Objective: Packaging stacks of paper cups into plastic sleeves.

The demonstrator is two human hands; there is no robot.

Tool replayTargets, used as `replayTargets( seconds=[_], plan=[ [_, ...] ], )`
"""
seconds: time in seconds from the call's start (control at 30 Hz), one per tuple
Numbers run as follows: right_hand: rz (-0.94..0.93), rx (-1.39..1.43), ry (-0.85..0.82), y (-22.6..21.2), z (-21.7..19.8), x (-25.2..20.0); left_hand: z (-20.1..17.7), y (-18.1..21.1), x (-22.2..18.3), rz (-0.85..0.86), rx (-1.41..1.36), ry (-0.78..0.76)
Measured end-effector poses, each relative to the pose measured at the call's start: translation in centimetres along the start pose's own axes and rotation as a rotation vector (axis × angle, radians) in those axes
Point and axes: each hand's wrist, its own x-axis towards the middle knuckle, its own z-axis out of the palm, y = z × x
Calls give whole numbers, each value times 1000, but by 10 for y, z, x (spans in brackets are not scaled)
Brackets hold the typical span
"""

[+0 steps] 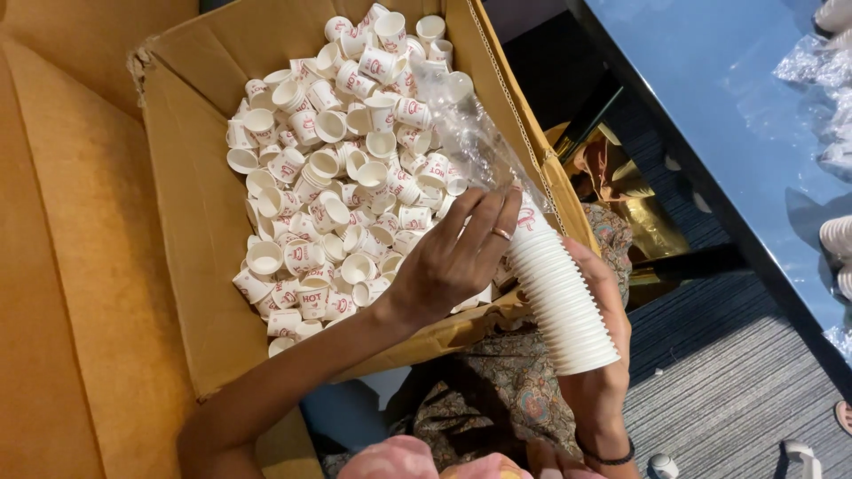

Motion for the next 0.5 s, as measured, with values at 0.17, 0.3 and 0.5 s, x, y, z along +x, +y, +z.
replayTargets(
  seconds=[0.17,0.3,0.5],
  plan=[
    [-68,89,-53,10,-3,3,-2,4,-4,-186,-254,39],
    [34,306,-221,19,-13,4,-19,-1,3,-314,-465,113],
    [279,631,24,116,-82,-15,-6,10,-9,-281,-606,122]
  ],
)
